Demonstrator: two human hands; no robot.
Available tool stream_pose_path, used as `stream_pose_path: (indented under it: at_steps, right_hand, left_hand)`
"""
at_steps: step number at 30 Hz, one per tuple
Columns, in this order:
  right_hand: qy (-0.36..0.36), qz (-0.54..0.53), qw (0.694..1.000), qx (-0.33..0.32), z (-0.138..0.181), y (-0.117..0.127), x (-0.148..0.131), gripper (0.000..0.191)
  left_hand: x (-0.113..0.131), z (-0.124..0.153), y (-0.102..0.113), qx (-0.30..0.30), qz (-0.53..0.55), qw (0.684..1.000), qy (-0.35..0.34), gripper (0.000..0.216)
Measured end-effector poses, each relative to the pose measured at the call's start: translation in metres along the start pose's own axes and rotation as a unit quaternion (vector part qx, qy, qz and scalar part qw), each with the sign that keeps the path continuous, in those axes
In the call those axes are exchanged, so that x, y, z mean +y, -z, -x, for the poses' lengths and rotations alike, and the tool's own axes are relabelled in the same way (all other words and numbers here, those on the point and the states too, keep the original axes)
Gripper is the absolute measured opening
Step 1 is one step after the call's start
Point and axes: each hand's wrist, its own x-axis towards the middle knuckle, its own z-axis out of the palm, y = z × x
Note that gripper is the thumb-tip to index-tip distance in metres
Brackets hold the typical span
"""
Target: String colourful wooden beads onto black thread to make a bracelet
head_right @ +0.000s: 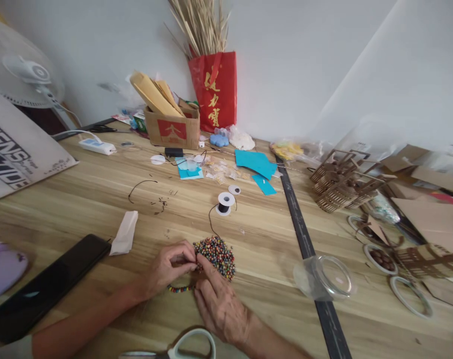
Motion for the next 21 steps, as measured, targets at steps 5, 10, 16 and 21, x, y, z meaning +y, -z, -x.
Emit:
stream_pose_path:
  at_steps: [5,10,16,21]
  right_hand:
    - [-0.013,0.028,0.999,0.013,-0.0012,-0.0002,0.0027,0.02]
    - [-0.066,0.053,0.995,0.054,-0.0009,-0.0025,0.0069,0.015]
    - [-0.066,0.045,0.996,0.043,-0.0017,-0.0017,0.0044,0.018]
    - [-0.069,0.046,0.996,0.034,-0.0014,-0.0015,0.0039,0.019]
  left_hand:
    - [0.0049,0.0007,0.0,-0.013,0.005,0.998,0.058,0.009]
    - [0.0046,0.0004,0.0016,-0.015,0.019,0.994,0.107,0.013]
    - [0.0026,0.0,0.0018,-0.012,0.034,0.993,0.114,0.014]
    - [0.0045,-0.0002,0.0023,-0.019,0.028,0.993,0.112,0.013]
